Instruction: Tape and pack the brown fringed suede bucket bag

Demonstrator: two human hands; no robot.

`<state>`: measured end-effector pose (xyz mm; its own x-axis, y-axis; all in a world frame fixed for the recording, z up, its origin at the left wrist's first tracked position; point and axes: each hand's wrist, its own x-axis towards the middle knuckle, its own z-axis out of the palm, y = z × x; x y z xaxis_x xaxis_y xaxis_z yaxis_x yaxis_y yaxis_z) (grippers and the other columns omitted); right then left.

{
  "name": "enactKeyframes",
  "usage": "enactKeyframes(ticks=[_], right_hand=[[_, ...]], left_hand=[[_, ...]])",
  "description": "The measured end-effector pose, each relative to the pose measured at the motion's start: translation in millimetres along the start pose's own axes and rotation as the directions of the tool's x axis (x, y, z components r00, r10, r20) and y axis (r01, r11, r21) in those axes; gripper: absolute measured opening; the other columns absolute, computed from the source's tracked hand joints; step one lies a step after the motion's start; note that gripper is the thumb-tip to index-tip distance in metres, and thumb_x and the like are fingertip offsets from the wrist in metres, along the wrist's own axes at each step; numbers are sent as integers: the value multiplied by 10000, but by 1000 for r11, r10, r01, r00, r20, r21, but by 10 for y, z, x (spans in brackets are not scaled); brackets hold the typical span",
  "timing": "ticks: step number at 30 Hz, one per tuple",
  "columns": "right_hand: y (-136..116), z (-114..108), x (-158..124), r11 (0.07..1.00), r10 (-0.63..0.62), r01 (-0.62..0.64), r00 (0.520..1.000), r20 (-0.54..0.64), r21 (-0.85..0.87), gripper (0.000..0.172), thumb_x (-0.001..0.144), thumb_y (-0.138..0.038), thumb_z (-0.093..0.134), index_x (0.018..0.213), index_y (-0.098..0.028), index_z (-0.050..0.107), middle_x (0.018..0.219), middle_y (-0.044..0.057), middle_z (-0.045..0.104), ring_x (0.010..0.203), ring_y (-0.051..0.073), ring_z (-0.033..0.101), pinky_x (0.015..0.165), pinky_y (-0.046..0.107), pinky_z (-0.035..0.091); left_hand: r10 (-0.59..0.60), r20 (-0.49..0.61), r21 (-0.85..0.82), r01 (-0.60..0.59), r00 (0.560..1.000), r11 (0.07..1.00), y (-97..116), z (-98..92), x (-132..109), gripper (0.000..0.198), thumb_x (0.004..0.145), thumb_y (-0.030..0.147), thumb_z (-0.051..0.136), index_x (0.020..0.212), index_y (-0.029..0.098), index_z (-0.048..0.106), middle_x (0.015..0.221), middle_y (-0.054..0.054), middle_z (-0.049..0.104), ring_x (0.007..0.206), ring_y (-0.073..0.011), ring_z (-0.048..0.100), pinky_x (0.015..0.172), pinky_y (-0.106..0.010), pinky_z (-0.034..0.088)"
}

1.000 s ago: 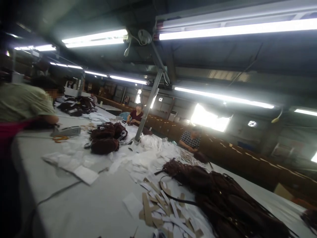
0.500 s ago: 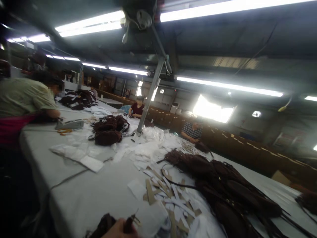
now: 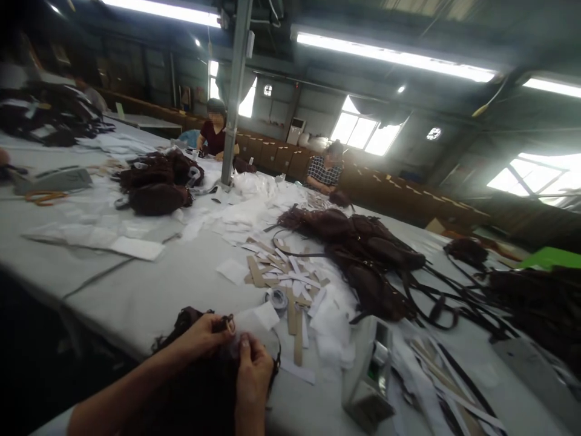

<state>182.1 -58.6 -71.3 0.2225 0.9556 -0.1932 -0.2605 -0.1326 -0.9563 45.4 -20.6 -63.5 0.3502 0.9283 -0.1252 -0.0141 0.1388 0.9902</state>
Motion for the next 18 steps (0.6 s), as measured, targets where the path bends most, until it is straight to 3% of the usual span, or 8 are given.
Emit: enactKeyframes(ticks=[2,6,9,18], right_hand=[[10,-4,-2,999,16,-15,1000,11,-39,329,622,-471,751,750,-169,726,561,-3,633,565,153,543,501,231,414],[57,6,-24,993,118,-118,993,-17,-26,426,624,-568,724,598,-149,656,467,-25,550,426,92,426,418,210,322],[84,0,-42,982,187,-187,982,-27,11,470,614,-594,726,614,-132,640,470,-20,549,413,81,426,413,196,311],[80,-26,-68,978,179,-181,983,30,99,410,599,-487,783,709,-101,703,483,-34,541,434,62,397,411,178,293]], left_hand=[[41,15,22,-42,999,999,31,7,-7,446,733,564,607,606,152,491,530,52,413,474,-66,309,450,-204,272],[98,-94,188,-79,991,979,54,55,-47,425,808,512,509,570,164,454,524,47,378,511,-87,307,474,-219,267],[146,-108,264,-113,983,958,47,93,-83,388,819,458,509,578,155,482,535,41,402,527,-92,315,506,-223,287],[70,-3,132,-69,998,989,49,46,-56,458,781,584,530,620,159,474,562,40,406,527,-91,330,491,-213,287]])
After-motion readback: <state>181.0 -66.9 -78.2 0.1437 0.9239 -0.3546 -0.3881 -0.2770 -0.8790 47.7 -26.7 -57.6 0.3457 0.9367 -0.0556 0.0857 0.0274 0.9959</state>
